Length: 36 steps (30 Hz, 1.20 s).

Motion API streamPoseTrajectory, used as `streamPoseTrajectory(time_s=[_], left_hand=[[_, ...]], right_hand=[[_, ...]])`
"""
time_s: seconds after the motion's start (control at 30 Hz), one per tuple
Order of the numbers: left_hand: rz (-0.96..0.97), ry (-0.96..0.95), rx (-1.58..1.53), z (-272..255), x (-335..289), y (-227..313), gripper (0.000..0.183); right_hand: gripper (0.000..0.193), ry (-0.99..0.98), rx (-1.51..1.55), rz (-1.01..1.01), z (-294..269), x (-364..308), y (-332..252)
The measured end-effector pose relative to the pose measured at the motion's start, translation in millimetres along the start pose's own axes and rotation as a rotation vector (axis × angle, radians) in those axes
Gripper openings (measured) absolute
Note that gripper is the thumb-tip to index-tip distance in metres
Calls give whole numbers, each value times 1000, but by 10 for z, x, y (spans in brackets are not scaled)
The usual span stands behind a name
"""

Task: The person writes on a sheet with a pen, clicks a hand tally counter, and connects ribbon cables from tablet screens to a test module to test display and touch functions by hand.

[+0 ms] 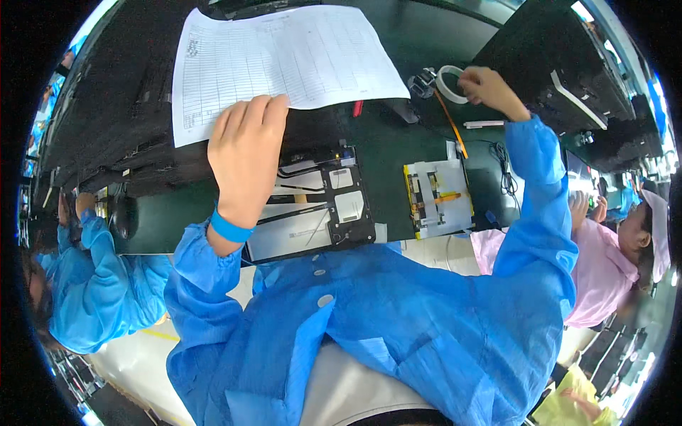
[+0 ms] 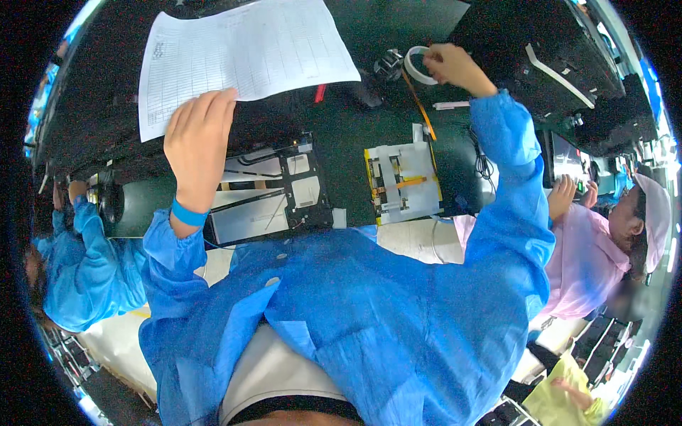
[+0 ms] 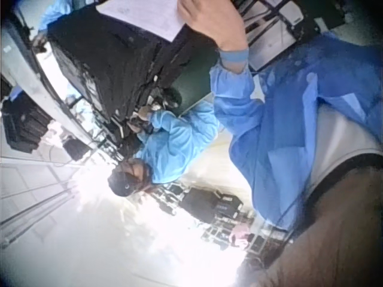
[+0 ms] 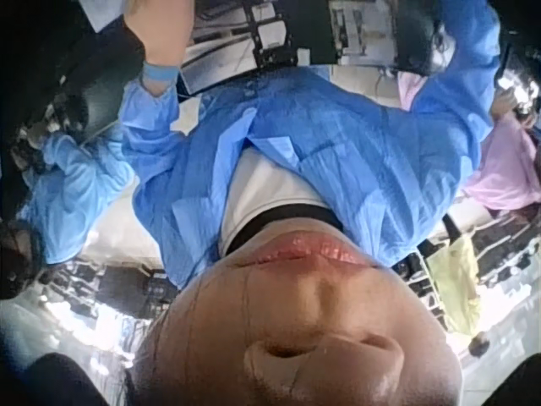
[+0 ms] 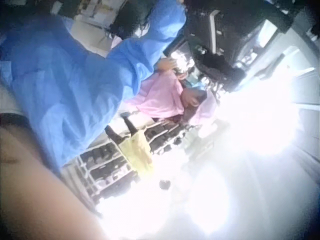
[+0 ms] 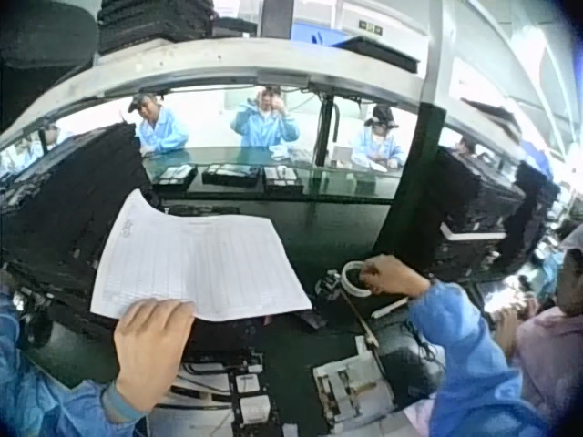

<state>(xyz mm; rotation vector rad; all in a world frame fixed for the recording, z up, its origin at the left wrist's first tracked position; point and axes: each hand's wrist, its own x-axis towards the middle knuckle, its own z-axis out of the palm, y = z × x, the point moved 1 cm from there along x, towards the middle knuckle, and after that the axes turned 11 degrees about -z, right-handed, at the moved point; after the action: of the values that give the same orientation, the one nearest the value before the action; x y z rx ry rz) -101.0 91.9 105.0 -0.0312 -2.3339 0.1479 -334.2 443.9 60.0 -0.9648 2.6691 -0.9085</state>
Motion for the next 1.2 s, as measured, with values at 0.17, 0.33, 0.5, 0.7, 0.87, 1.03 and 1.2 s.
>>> streamPoseTrajectory(time_s=[0.17,0.33,0.5,0.7,0.87,1.03,1.2], left_hand=[[-24,-44,-85,44,20,13,17],[-55,-102,-122,-18,-42,16,26],[-76,-216,-207,-58,-122,-86,35],[-89,-206,-160,-40,-241,-167,41],[-69,-155,-117,23,-245,-196,42],[-117,-283,-33,-18,-272,-205,68],[-146,-328,63,-25,-239,-276,68]], right_hand=[[16,12,-608,-199,41,-411,484],[34,-26,-855,-172,191,-703,762],[28,145,-723,-54,130,-697,-311],[53,93,649,-168,113,-409,-1542],[74,-174,1305,-236,224,-198,-2201],[57,-108,1365,-281,340,147,-2314],[52,-110,1345,-312,324,247,-2434]])
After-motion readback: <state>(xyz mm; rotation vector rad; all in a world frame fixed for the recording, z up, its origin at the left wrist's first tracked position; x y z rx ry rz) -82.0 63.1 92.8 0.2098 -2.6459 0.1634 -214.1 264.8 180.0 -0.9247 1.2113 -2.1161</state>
